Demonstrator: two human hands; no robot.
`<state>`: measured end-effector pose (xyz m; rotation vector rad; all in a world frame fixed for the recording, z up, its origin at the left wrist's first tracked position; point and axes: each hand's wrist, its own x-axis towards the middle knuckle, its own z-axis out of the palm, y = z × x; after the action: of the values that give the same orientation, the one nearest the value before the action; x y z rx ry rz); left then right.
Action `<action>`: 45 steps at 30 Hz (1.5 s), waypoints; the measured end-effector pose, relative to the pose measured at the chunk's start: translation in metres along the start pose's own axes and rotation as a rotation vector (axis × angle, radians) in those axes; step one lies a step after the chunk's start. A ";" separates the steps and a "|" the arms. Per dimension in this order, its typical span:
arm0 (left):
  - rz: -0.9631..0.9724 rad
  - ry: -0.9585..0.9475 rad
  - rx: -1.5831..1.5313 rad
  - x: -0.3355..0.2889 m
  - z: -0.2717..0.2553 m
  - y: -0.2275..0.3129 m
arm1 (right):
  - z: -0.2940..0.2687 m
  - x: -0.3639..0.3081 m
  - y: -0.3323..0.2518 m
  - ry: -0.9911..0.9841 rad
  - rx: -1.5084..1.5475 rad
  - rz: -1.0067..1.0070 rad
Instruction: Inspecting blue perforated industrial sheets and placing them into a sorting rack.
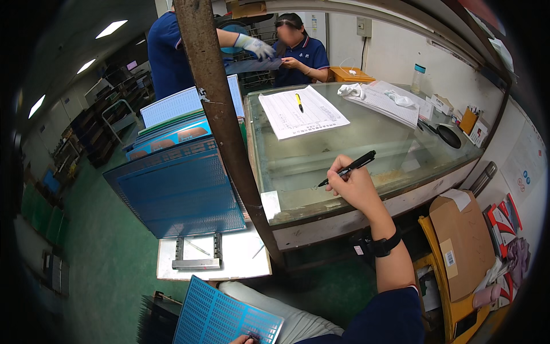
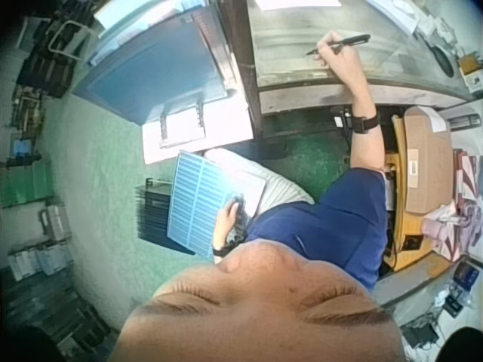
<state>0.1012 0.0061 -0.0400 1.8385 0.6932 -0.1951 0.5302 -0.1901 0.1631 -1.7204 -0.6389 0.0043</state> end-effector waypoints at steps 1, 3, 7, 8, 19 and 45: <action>0.014 -0.004 0.005 0.001 0.000 0.001 | -0.002 0.000 0.000 0.002 0.001 0.004; 0.013 -0.017 0.004 0.002 0.000 0.003 | -0.005 -0.001 -0.001 0.006 0.000 0.009; 0.006 -0.005 -0.008 0.000 0.000 0.002 | 0.000 0.000 0.001 -0.009 0.009 0.012; 0.008 -0.008 -0.008 0.001 0.000 0.001 | -0.001 -0.001 0.000 -0.008 0.001 0.017; 0.038 0.013 -0.005 0.001 0.001 -0.001 | -0.001 -0.001 0.001 0.015 -0.002 0.008; 0.037 0.012 0.015 -0.004 0.000 0.002 | 0.000 -0.010 -0.003 -0.077 0.022 0.040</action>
<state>0.0989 0.0041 -0.0365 1.8665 0.6670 -0.1649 0.5206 -0.1940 0.1623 -1.7183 -0.6586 0.1063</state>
